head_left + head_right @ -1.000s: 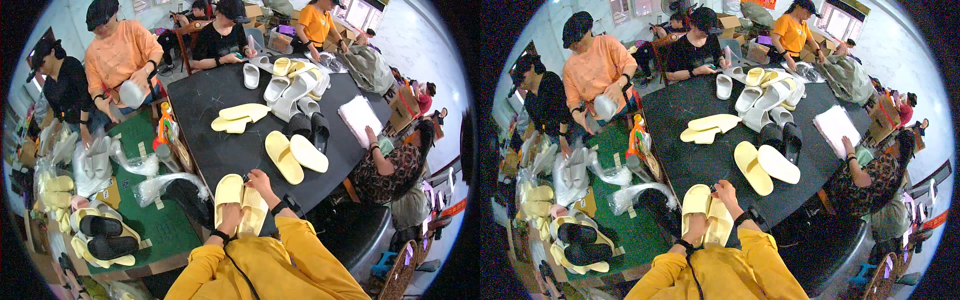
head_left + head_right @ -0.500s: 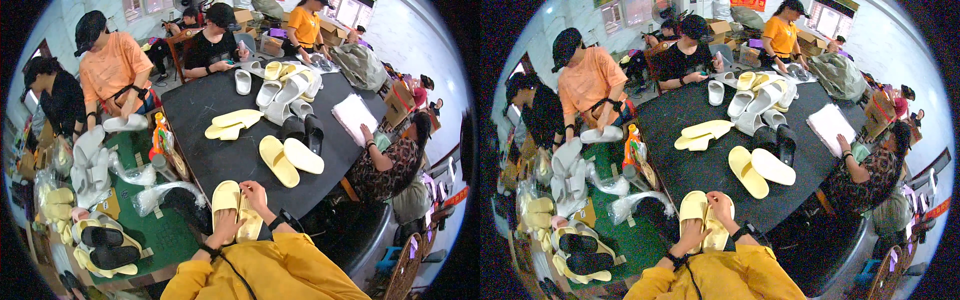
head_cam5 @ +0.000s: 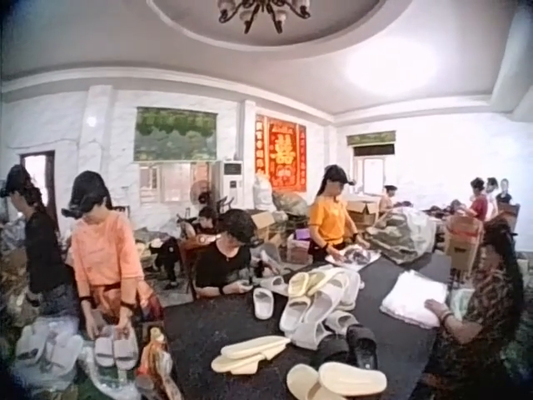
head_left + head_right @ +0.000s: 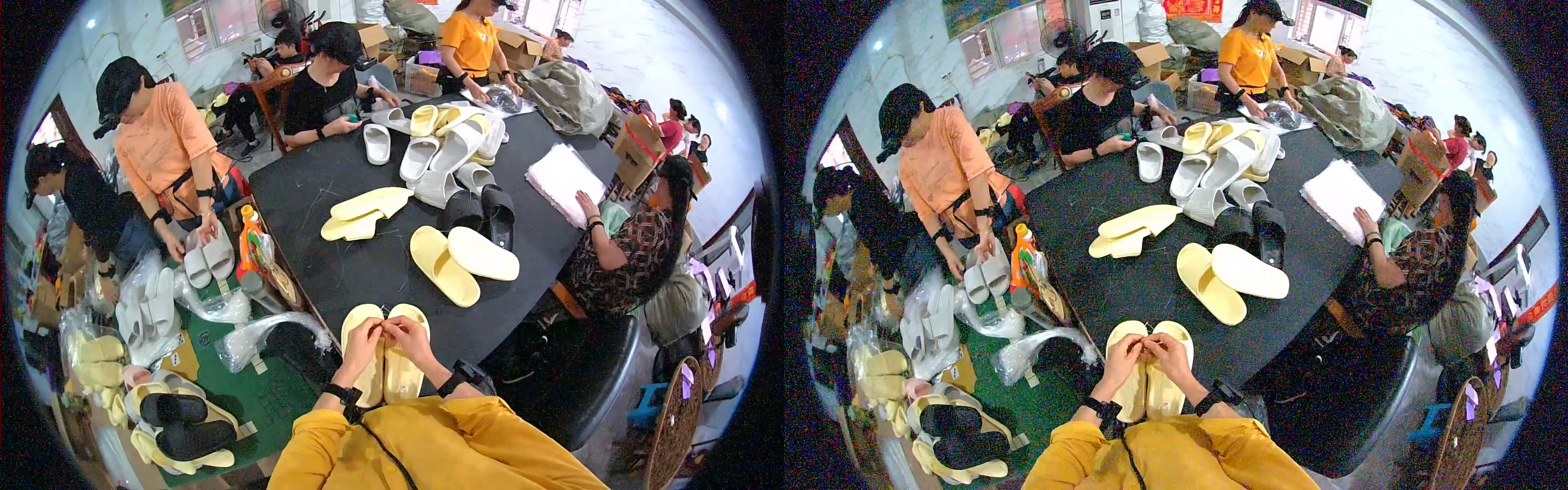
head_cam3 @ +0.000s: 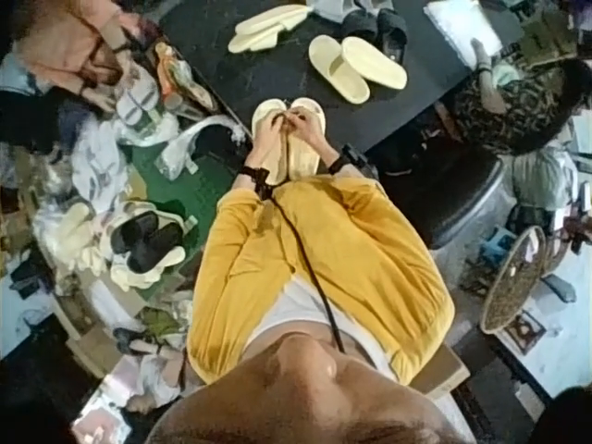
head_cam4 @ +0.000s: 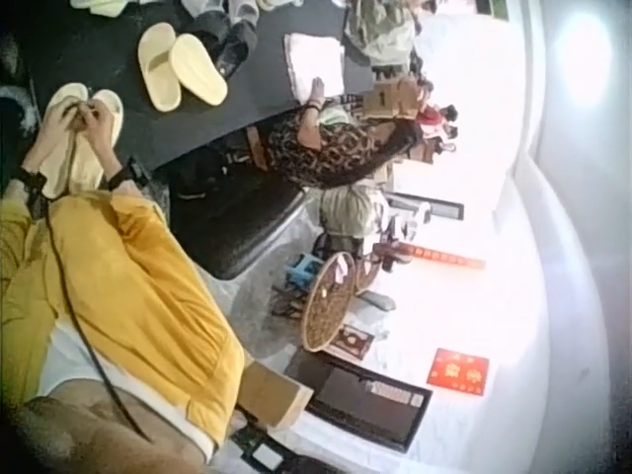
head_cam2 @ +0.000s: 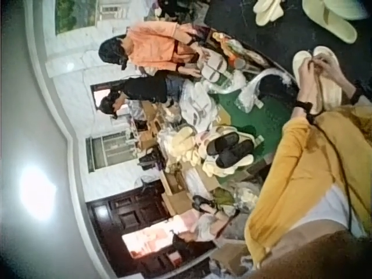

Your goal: The recorder is assembling and inspecting rubber slippers (slides) by attaching uppers to the soles and organizing finished pairs.

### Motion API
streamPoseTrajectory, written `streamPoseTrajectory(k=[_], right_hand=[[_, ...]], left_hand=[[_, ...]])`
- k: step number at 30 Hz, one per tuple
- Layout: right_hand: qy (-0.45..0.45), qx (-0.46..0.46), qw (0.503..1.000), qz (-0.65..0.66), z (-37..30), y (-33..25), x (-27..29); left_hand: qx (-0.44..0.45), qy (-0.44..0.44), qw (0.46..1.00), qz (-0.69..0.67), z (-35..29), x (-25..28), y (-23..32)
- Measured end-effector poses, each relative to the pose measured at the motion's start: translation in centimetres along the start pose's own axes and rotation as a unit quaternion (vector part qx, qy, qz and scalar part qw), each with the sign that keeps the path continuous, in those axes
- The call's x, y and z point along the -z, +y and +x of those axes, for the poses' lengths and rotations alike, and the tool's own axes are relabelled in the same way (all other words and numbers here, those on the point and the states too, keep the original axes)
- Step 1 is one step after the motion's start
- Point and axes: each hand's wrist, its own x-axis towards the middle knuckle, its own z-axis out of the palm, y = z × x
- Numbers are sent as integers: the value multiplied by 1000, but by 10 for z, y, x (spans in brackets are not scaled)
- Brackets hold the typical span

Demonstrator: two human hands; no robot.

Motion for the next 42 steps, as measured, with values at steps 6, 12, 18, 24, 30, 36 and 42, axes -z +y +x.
streamPoseTrajectory(k=[6,12,18,24,30,36,42], right_hand=[[-21,-18,999,36,5,8,4],[-85,35,995,42,4,8,16],[-52,-4,996,77,3,10,10],[-11,0,994,109,1,7,5],[-28,-28,994,103,4,12,10],[-43,-30,995,86,6,12,9],[-66,-22,993,93,4,8,8]], left_hand=[[71,27,996,-50,-3,-7,-9],[61,34,993,-98,-4,-3,-16],[75,18,985,-155,-5,-4,-26],[84,16,983,-162,-6,-5,-25],[93,5,982,-164,-6,-3,-21],[95,1,985,-147,-6,-2,-17],[110,4,980,-167,-7,-2,-17]])
